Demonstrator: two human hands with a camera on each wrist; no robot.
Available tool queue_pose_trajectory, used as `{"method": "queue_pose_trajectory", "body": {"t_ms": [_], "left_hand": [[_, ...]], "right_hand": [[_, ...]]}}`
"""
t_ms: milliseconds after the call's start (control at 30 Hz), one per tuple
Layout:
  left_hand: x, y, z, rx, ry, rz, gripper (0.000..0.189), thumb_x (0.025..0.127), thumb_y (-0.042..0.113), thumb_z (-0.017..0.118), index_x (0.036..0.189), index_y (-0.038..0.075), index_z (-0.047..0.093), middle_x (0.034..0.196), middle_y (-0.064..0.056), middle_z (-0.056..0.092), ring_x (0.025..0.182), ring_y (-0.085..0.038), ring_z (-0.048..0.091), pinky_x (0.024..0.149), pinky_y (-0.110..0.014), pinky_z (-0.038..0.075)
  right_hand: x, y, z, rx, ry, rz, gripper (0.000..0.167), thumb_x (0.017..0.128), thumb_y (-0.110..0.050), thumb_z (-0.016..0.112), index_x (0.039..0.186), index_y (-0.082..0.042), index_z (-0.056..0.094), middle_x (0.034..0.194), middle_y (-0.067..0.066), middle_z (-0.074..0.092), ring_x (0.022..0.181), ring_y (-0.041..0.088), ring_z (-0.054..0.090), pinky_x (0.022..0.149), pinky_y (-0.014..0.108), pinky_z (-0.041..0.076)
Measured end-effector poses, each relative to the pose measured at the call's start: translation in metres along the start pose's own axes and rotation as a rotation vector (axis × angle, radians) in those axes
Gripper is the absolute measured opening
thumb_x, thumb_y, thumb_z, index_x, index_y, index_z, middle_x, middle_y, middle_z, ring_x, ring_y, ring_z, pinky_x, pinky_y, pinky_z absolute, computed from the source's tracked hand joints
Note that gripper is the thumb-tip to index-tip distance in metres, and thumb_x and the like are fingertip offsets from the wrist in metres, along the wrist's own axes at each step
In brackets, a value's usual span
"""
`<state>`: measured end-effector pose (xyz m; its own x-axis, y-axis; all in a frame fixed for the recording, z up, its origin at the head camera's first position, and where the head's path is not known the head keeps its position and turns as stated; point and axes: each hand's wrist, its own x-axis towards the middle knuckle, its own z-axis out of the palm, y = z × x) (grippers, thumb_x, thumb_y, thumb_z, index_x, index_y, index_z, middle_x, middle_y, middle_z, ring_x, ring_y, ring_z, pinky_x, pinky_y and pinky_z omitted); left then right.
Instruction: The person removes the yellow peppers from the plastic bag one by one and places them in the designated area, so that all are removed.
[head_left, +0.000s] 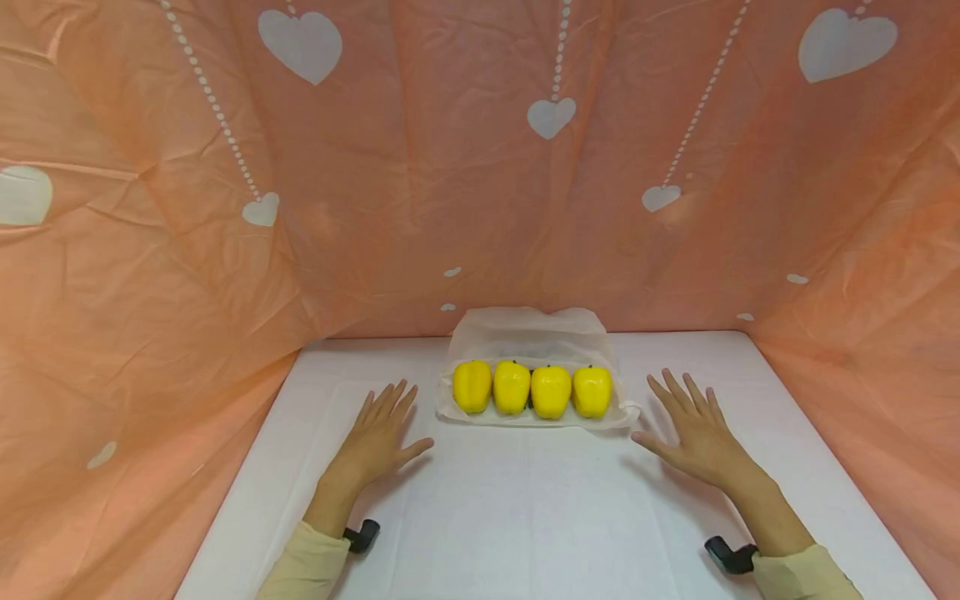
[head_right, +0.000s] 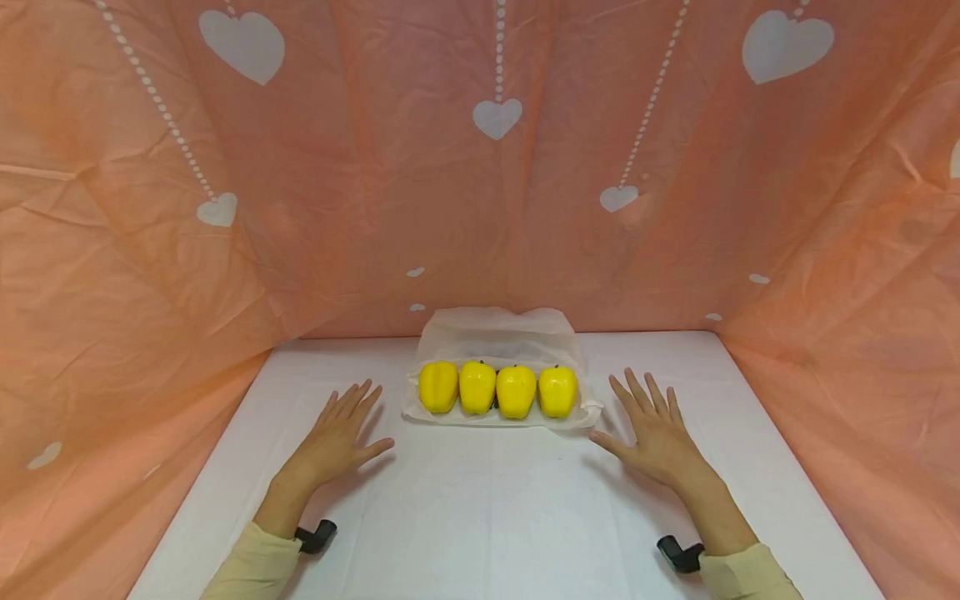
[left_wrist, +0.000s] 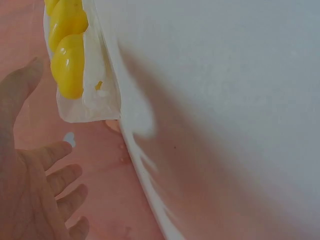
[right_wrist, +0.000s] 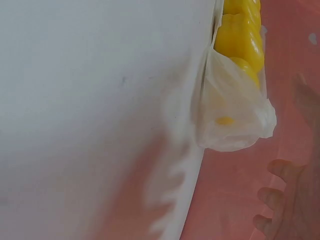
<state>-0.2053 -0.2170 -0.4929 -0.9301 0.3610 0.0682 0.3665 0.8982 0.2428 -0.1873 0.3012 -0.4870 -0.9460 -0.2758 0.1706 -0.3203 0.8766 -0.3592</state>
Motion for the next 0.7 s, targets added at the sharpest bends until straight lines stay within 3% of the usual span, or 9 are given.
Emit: {"method": "queue_pose_trajectory", "body": {"t_ms": [200,700], "left_hand": [[0.003,-0.001,0.002,-0.003,0.02,0.028,0.095,0.101,0.055,0.068,0.166,-0.002,0.031,0.173,-0.026,0.026,0.16,-0.047,0.024,0.131,-0.065,0.011],[0.019,0.005,0.001,-0.01,-0.059,0.043,0.095,0.103,0.055,0.066,0.169,0.001,0.025,0.176,-0.023,0.02,0.163,-0.044,0.018,0.133,-0.06,0.005]], "right_hand": [[0.003,-0.003,0.0,0.001,-0.006,0.001,0.098,0.099,-0.059,0.067,0.171,-0.011,0.024,0.176,0.028,0.016,0.161,0.054,0.007,0.128,0.07,-0.009],[0.016,-0.008,0.008,0.01,-0.004,-0.03,0.096,0.097,-0.056,0.071,0.169,-0.007,0.031,0.175,0.027,0.021,0.16,0.054,0.014,0.128,0.073,0.004]]}}
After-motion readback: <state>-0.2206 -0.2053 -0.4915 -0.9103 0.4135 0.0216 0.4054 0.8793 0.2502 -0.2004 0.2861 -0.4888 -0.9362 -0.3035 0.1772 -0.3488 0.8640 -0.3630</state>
